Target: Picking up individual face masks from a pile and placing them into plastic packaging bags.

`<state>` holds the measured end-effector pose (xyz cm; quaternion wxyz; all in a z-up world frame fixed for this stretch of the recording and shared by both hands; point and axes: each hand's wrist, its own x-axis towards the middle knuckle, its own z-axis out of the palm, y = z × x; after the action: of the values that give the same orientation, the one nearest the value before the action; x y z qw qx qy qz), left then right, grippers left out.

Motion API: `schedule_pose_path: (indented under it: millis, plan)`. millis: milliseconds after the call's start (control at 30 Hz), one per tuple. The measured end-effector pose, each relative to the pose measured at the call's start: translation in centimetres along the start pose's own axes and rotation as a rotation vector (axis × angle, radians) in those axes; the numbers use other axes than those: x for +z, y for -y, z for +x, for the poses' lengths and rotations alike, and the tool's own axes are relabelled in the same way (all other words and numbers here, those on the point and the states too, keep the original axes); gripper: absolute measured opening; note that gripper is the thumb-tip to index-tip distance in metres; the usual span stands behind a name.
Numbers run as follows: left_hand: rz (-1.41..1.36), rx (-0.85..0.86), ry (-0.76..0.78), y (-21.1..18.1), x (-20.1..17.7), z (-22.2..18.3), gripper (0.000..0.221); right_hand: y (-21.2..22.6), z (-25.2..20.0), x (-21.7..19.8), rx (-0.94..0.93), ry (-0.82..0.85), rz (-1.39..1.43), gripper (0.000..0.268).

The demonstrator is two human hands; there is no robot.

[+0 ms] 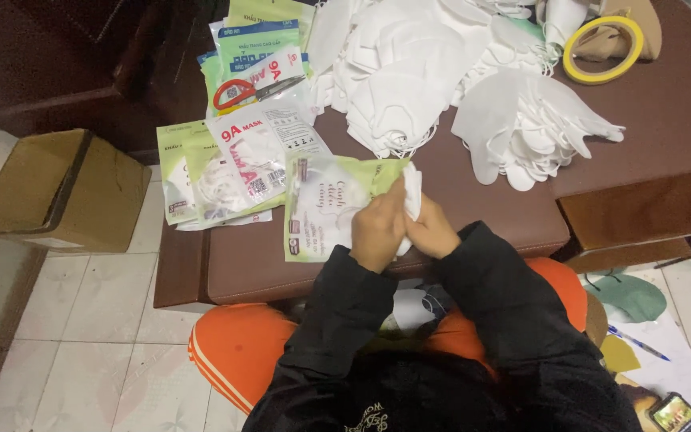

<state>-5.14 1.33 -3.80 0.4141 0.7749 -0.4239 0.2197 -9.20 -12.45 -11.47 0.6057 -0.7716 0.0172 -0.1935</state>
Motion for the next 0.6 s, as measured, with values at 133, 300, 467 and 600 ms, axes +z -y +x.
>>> schedule_pose_path:
  millis: [133, 300, 467, 600]
  plan:
    - [0.04, 0.007, -0.076, 0.0, -1.1, 0.9, 0.03, 4.8, 0.2, -1.3, 0.021, 0.22, 0.197, 0.047]
    - [0.124, 0.148, -0.046, -0.4, 0.8, -1.2, 0.031, -0.4, 1.1, -1.5, 0.063, 0.376, 0.204, 0.037]
    - [0.093, 0.185, 0.009, -1.9, -0.3, -0.3, 0.029, -11.2, 0.9, -1.4, 0.032, 0.439, 0.194, 0.04]
    - [0.222, 0.315, -0.005, -1.9, 1.0, -0.7, 0.025, -5.7, 0.6, -2.1, -0.006, 0.463, 0.141, 0.044]
